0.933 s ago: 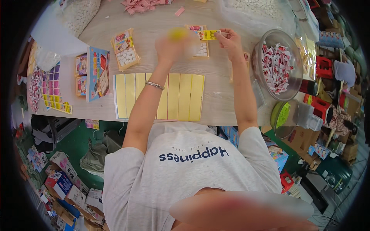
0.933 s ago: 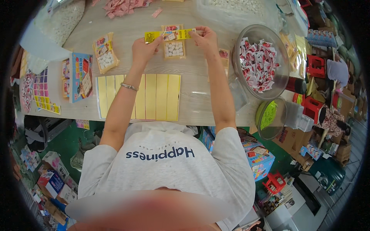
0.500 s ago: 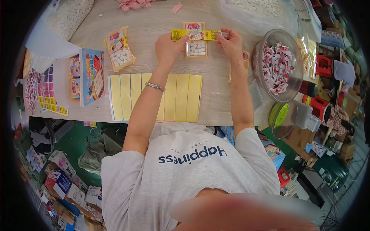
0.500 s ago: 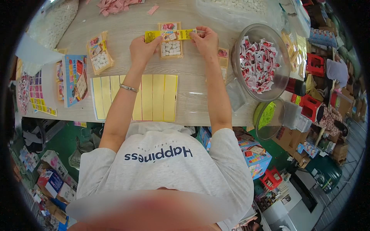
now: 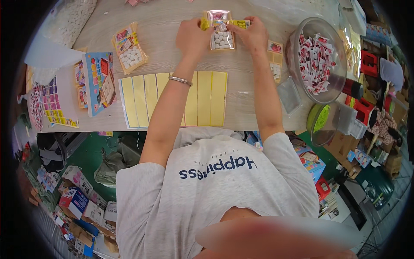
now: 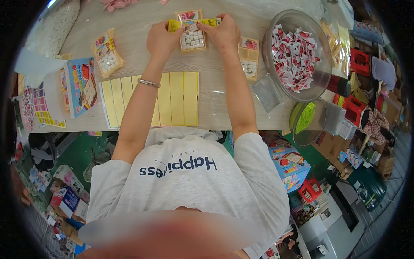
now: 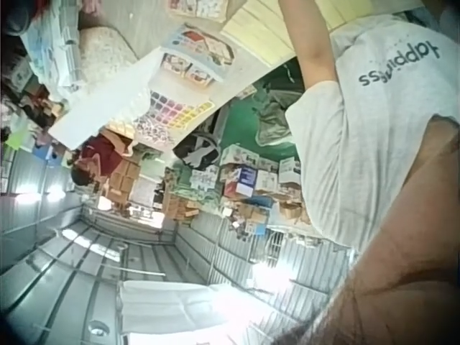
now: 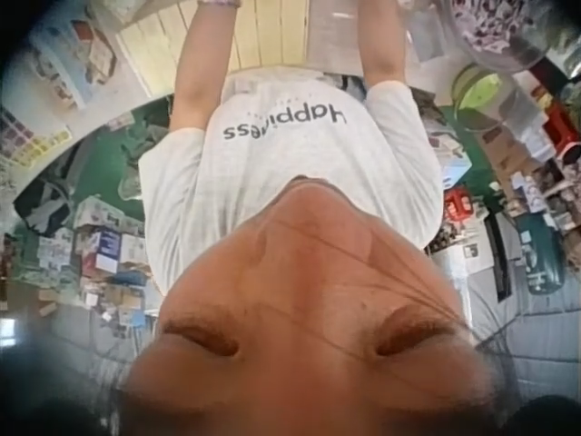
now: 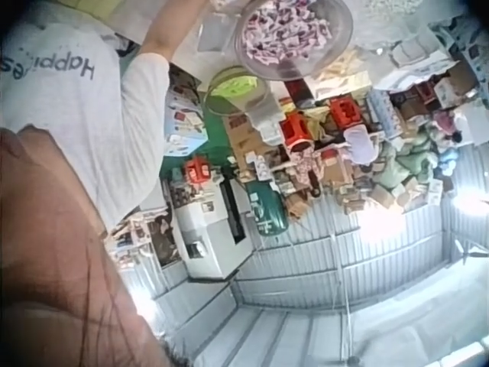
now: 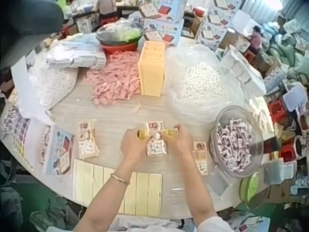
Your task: Organizing small white blocks into plastic trays and applying labels/stickers to create toy sets.
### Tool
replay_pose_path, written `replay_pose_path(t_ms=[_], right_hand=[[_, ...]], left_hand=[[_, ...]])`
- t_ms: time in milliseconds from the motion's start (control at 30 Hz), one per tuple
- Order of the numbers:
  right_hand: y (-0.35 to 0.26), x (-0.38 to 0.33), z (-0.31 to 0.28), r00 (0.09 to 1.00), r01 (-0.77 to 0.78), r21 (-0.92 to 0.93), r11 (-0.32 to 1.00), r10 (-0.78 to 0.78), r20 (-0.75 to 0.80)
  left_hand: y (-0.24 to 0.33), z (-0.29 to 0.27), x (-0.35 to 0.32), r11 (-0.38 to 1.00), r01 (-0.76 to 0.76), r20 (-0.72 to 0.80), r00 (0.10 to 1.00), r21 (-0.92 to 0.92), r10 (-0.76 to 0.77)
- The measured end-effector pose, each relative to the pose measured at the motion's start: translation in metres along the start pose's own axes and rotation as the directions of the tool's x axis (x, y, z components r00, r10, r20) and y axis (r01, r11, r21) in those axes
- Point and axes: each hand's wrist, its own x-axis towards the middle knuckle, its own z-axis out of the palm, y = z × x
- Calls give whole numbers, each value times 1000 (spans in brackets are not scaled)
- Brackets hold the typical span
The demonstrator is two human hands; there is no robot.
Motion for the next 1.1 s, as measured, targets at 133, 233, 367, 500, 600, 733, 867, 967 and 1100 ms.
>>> replay_pose_path(t_ms=[133,233,367,500,600,733,867,967,1100], right_hand=[[-6,-1,-5,998,-43,47,998,41,41],[-6,0,-7,998,-43,24,999,42,36],[2,5,-3,997,-57,25,998,56,46],[1,7,2,999,-6,22,1000,5,51],[4,6,-11,996,-36,63,997,30,89],[16,0,3,997,-15,294,956,-7,72],[3,-44,-7,998,-55,773,632,22,53],[-18,-96,-30,923,-350,922,169,-109,370],[-27,-124,-34,933,-283,954,97,-202,297]], left_hand=[[21,14,-23,969,-159,-174,966,188,192],[26,21,-23,972,-138,-167,971,188,170],[18,26,-8,988,-6,-179,984,-152,-22],[-10,25,16,972,60,22,998,-227,-56],[-5,26,15,957,49,75,997,-285,-29],[-9,21,2,749,52,112,993,-661,29],[-13,-20,-32,377,178,241,962,-909,128],[-18,-52,-57,328,184,249,954,-927,167],[-12,-81,-80,281,240,295,939,-929,176]])
